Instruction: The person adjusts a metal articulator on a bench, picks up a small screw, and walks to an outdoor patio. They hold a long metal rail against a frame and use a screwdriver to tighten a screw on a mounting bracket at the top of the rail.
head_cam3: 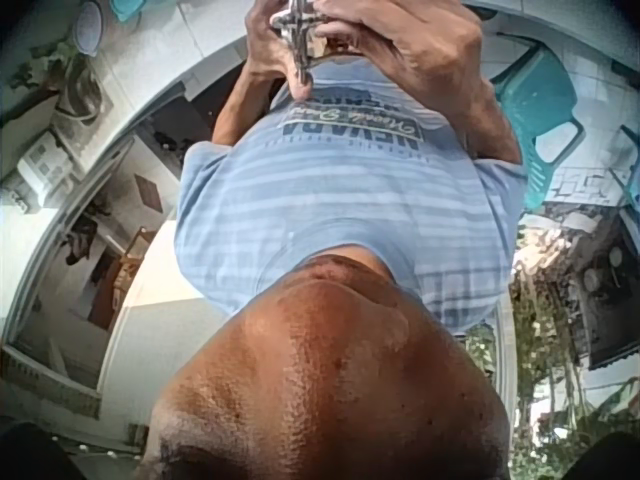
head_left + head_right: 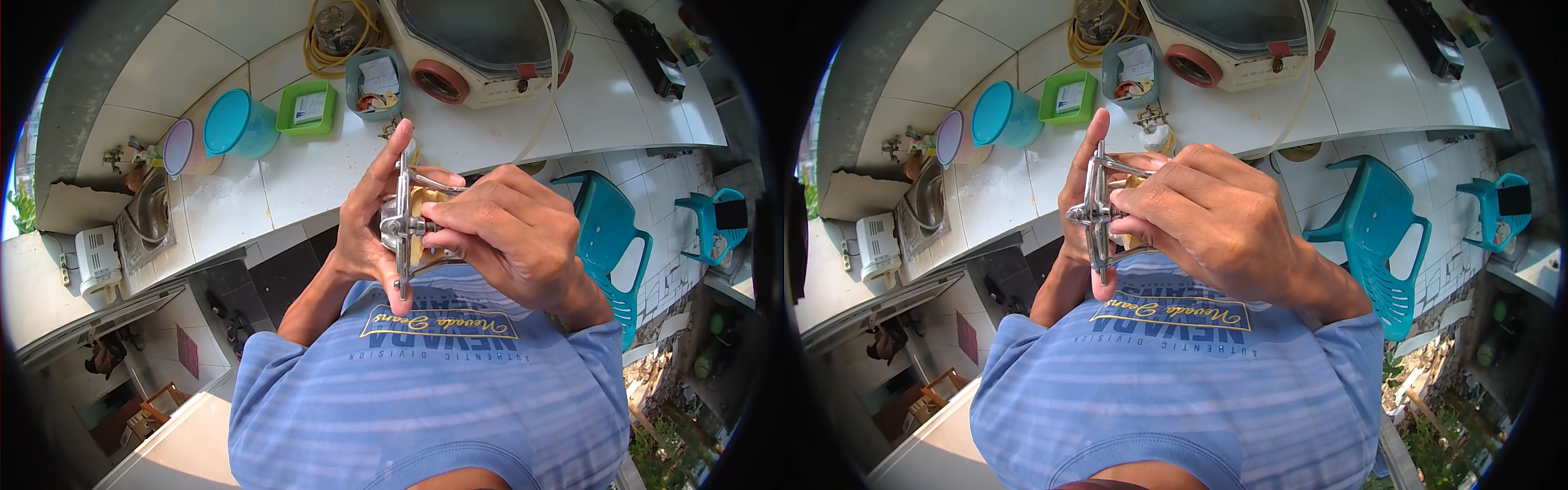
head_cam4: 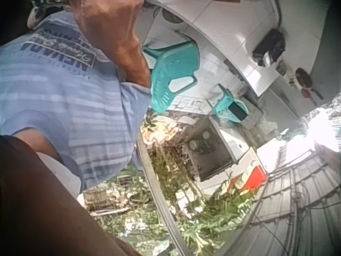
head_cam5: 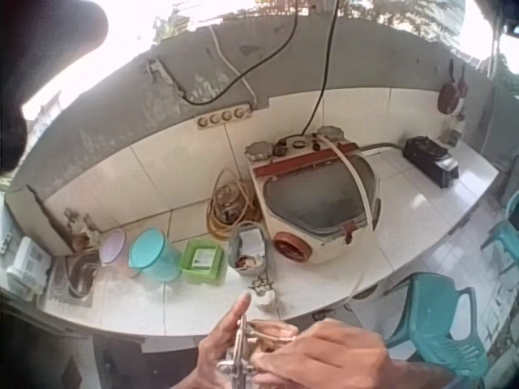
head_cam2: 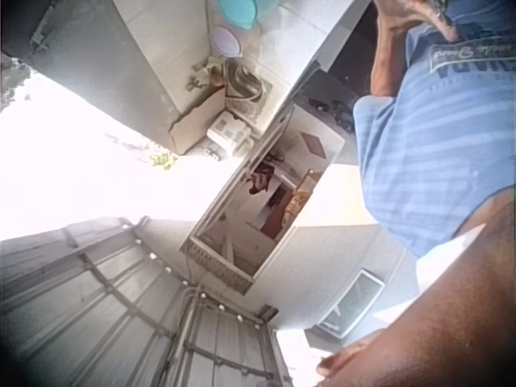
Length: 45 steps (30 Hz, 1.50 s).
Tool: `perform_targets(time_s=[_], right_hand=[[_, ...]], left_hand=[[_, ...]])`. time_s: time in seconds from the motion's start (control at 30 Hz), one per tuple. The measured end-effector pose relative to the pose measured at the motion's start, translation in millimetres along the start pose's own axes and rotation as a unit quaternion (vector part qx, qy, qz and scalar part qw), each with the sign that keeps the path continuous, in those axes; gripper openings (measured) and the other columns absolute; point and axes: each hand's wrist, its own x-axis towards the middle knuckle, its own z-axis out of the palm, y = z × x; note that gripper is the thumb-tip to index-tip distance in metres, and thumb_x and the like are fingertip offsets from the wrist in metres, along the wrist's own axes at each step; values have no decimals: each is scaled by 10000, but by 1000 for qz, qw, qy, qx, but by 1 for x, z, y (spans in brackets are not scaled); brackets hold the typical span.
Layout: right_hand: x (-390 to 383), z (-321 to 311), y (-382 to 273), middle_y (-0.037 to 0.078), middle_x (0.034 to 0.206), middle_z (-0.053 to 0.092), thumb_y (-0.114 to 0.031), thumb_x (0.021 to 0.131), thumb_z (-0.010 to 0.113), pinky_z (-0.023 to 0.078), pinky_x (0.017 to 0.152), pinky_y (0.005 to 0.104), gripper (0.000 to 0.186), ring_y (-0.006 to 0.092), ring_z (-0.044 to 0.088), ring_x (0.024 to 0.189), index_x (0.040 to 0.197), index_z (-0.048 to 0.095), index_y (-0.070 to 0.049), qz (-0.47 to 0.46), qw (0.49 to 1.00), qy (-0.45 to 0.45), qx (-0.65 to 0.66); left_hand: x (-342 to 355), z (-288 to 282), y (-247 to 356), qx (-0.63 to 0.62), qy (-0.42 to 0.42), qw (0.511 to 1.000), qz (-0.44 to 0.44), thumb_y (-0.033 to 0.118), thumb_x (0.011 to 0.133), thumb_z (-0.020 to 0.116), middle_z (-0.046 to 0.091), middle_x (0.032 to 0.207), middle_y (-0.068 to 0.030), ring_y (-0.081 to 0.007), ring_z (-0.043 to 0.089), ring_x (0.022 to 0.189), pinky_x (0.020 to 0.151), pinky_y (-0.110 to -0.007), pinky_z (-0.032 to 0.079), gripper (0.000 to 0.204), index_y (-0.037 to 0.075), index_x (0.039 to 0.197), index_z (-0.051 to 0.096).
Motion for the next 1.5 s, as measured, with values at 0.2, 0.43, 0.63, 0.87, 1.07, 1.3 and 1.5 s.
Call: perform_targets(time_s=[0.2, 0.43, 0.63, 0.87, 1.07, 1.3, 1.5], right_hand=[[2, 3, 1, 54, 777, 696, -144, 709, 822, 507, 593, 309, 247, 209, 633, 674, 906, 720, -36, -33, 998, 21, -46], [1, 2, 2, 59, 758, 664, -149, 702, 821, 497, 586, 321, 271, 214, 614, 672, 915, 712, -23, -14, 999, 6, -32], [0, -1, -1, 63, 798, 691, -140, 680, 839, 517, 607, 313, 308, 213, 637, 697, 947, 728, -36, 28, 999, 10, -12], [-6, -2, 1, 68, 820, 714, -99, 681, 833, 538, 631, 318, 296, 216, 659, 717, 950, 732, -29, 3, 1000, 13, -22], [-7, 4, -1, 70, 788, 709, -78, 704, 810, 530, 611, 316, 261, 210, 654, 680, 942, 730, -8, -5, 998, 33, -49], [-8, 4, -5, 67, 776, 705, -82, 717, 807, 523, 607, 315, 260, 203, 648, 666, 955, 733, -8, 53, 999, -3, -1], [-9, 11, -4, 74, 803, 718, -112, 699, 831, 535, 631, 314, 283, 215, 663, 695, 949, 735, -19, 72, 997, 26, 23]], left_hand=[[3, 0, -2, 14, -11, 1000, 23, 599, 284, 926, 643, 1151, -245, -347, 618, 1166, 1012, -452, 482, 1638, -91, 1526, 111], [0, 2, 0, 0, 6, 1000, -17, 602, 295, 923, 644, 1165, -235, -331, 622, 1164, 1021, -444, 469, 1632, -82, 1531, 106], [-2, 5, -2, -11, 12, 999, -32, 597, 311, 924, 641, 1166, -243, -331, 621, 1166, 1000, -427, 488, 1621, -71, 1537, 100], [-1, 5, -5, 3, -2, 1000, 4, 588, 309, 925, 640, 1164, -247, -325, 622, 1162, 1006, -426, 489, 1618, -55, 1542, 99], [-2, 7, -3, -1, 16, 1000, -17, 620, 301, 906, 643, 1160, -244, -322, 632, 1147, 1012, -430, 481, 1627, -62, 1539, 101], [-7, 9, 1, 18, 39, 998, -44, 658, 308, 874, 652, 1142, -223, -322, 634, 1143, 1011, -431, 481, 1629, -63, 1539, 89], [-10, -4, -8, 42, 2, 999, 9, 626, 303, 889, 624, 1201, -246, -300, 634, 1140, 993, -420, 501, 1630, -43, 1546, 73]])
